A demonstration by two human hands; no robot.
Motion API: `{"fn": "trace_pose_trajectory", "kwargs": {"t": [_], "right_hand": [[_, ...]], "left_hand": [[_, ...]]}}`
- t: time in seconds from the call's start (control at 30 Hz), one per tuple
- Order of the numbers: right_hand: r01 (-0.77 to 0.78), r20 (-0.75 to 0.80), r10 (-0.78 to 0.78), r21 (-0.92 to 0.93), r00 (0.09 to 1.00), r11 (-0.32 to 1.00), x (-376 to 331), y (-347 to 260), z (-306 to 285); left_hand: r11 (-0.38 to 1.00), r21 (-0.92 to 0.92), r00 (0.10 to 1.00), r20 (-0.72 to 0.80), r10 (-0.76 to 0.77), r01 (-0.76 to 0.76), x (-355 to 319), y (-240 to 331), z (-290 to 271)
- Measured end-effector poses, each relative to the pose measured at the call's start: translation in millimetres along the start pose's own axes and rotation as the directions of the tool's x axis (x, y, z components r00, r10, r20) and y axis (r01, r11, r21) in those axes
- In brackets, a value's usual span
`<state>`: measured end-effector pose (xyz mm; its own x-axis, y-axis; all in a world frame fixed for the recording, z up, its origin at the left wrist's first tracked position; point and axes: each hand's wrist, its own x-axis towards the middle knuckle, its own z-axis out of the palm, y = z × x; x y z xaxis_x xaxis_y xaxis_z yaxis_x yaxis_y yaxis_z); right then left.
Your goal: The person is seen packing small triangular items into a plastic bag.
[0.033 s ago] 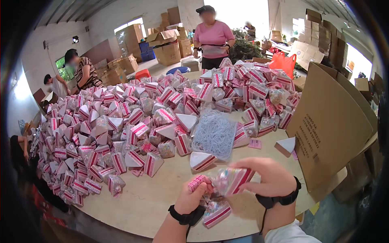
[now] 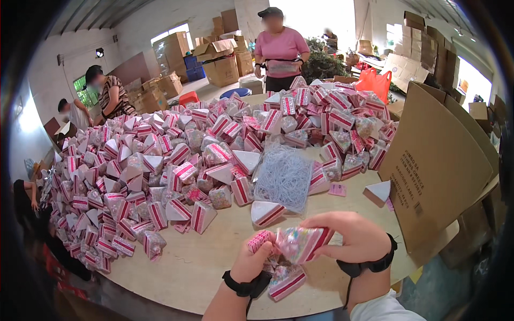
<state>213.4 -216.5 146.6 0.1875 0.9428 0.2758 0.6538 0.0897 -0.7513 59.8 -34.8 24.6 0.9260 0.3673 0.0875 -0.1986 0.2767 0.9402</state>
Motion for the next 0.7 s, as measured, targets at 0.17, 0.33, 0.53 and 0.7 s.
{"fn": "trace_pose_trajectory", "kwargs": {"t": [0.17, 0.33, 0.53, 0.7], "right_hand": [[0.03, 0.041, -0.03, 0.007, 0.999, 1.0, 6.9, -0.3, 9.5], [0.065, -0.03, -0.065, -0.001, 0.997, 0.998, 6.9, 2.5, 10.4], [0.066, -0.101, -0.067, -0.01, 0.993, 0.998, 7.9, 2.4, 11.8], [-0.151, -0.058, 0.146, -0.108, 0.988, 0.983, 7.1, 2.6, 4.2]], "left_hand": [[0.998, -0.033, 0.995, 0.086, 0.049, -0.046, 0.8, 6.9, -2.0], [0.997, -0.071, 0.991, 0.126, 0.049, -0.04, 0.6, 3.3, -9.0], [0.996, 0.076, 0.996, 0.074, -0.041, 0.035, 0.4, 8.0, -6.4], [0.998, 0.041, 0.997, -0.053, -0.054, 0.057, 1.6, 9.7, -2.0]]}}
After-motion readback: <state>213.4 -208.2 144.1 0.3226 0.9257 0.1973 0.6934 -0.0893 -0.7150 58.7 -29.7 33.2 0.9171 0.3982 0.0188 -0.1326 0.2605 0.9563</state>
